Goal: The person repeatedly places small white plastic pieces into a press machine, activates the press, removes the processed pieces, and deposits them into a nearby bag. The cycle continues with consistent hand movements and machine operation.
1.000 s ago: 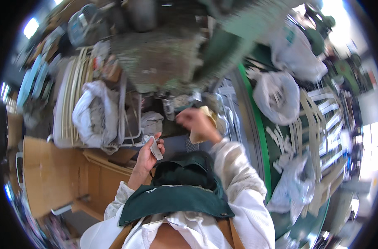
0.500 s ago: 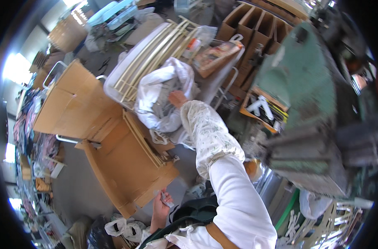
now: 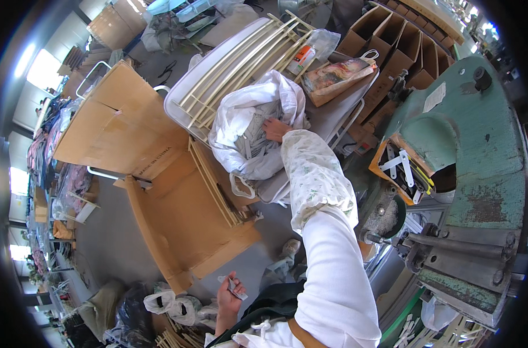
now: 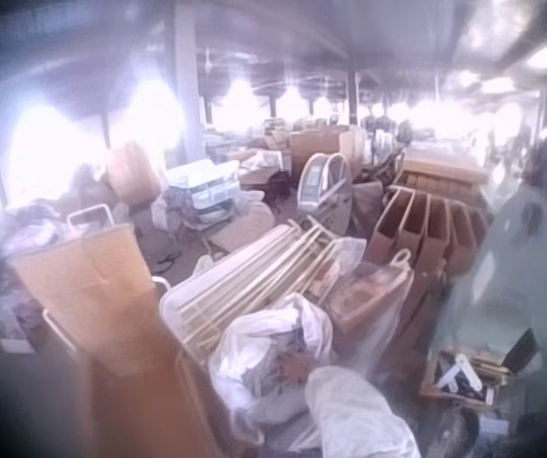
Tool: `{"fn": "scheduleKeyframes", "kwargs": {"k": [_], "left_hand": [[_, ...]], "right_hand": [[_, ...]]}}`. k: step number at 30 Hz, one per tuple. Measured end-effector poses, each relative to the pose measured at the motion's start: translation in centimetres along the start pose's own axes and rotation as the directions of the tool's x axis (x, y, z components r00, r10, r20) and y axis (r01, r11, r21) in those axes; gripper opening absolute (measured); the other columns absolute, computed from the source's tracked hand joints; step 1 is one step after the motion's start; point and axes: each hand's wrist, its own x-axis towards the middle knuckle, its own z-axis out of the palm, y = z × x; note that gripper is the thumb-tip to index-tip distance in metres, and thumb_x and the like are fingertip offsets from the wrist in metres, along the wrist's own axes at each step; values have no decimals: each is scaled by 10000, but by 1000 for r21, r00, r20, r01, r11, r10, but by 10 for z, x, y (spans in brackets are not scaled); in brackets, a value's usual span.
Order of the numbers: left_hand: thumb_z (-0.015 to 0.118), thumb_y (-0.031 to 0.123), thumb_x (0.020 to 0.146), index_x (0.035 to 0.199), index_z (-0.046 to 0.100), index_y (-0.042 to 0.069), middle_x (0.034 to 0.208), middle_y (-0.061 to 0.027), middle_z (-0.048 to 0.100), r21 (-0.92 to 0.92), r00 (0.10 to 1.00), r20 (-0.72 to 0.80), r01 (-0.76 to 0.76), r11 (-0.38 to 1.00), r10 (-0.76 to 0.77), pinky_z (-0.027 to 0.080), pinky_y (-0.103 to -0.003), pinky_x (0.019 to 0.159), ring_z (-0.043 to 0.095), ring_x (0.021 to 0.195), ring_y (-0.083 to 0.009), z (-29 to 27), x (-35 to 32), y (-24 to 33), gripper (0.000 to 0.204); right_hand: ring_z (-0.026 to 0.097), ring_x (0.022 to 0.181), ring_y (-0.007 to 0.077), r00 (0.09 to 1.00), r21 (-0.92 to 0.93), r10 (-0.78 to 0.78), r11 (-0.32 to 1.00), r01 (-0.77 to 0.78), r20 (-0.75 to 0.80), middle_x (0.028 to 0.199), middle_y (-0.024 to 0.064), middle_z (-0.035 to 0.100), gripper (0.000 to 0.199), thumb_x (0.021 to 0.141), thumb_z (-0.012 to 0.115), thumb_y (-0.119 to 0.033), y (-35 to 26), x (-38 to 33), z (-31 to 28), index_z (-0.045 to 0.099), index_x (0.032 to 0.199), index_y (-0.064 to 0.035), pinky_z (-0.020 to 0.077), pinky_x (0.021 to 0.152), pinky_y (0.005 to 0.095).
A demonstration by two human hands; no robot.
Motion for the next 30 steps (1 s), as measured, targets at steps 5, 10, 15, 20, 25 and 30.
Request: {"fn": "scheduleKeyframes", "kwargs": {"k": [5, 10, 15, 20, 25, 30], "left_hand": [[416, 278, 979, 1060, 548, 66, 765, -40, 503, -9, 999, 11, -48, 999, 48, 355, -288, 560, 410, 576, -131, -21, 5, 4, 263], [469, 248, 965, 1021, 555, 74, 734, -19, 493, 108, 987, 158, -55, 993, 37, 348, -267, 545, 410, 561, -108, 37, 18, 3, 202], [586, 187, 918, 937, 590, 76, 600, 37, 432, 332, 928, 255, -347, 877, 271, 300, -227, 477, 369, 501, -54, 133, -2, 6, 112], [675, 167, 861, 1005, 681, 31, 586, 80, 449, 557, 871, 472, -417, 718, 140, 252, -197, 455, 333, 489, -25, 222, -31, -36, 198], [718, 113, 809, 947, 717, 6, 673, 28, 605, 727, 786, 609, -496, 474, -112, 275, -190, 455, 408, 505, -28, 241, -42, -115, 175], [701, 112, 821, 886, 703, 1, 638, 34, 567, 756, 714, 631, -476, 450, -303, 273, -191, 445, 416, 490, -28, 247, -58, -169, 129]], "right_hand": [[555, 977, 238, 860, 229, 202, 968, -103, -469, 988, 63, 602, 137, 820, 551, -160, -9, -6, -16, 596, 924, -84, 445, 811, 381], [620, 659, 290, 162, 923, 923, -368, 116, 348, 741, 116, 592, 143, 962, 482, -200, -41, -8, -43, 474, 949, -58, 489, 586, 394], [513, 585, 143, 550, 346, 648, -755, 557, 528, 764, 60, 557, 157, 944, 554, -184, -144, -61, -183, 486, 985, -48, 445, 545, 297], [437, 561, 83, 443, 479, 636, -770, 422, 633, 735, 29, 536, 173, 947, 562, -205, -199, -194, -300, 452, 946, -72, 344, 488, 235], [424, 576, 44, 79, 716, 767, -626, 309, 637, 730, -26, 488, 175, 978, 496, -187, -232, -278, -354, 478, 1094, -57, 347, 494, 201], [498, 646, 66, 0, 788, 817, -557, 264, 577, 801, 0, 546, 158, 992, 438, -140, -261, -341, -368, 470, 1108, -36, 412, 565, 210]]}}
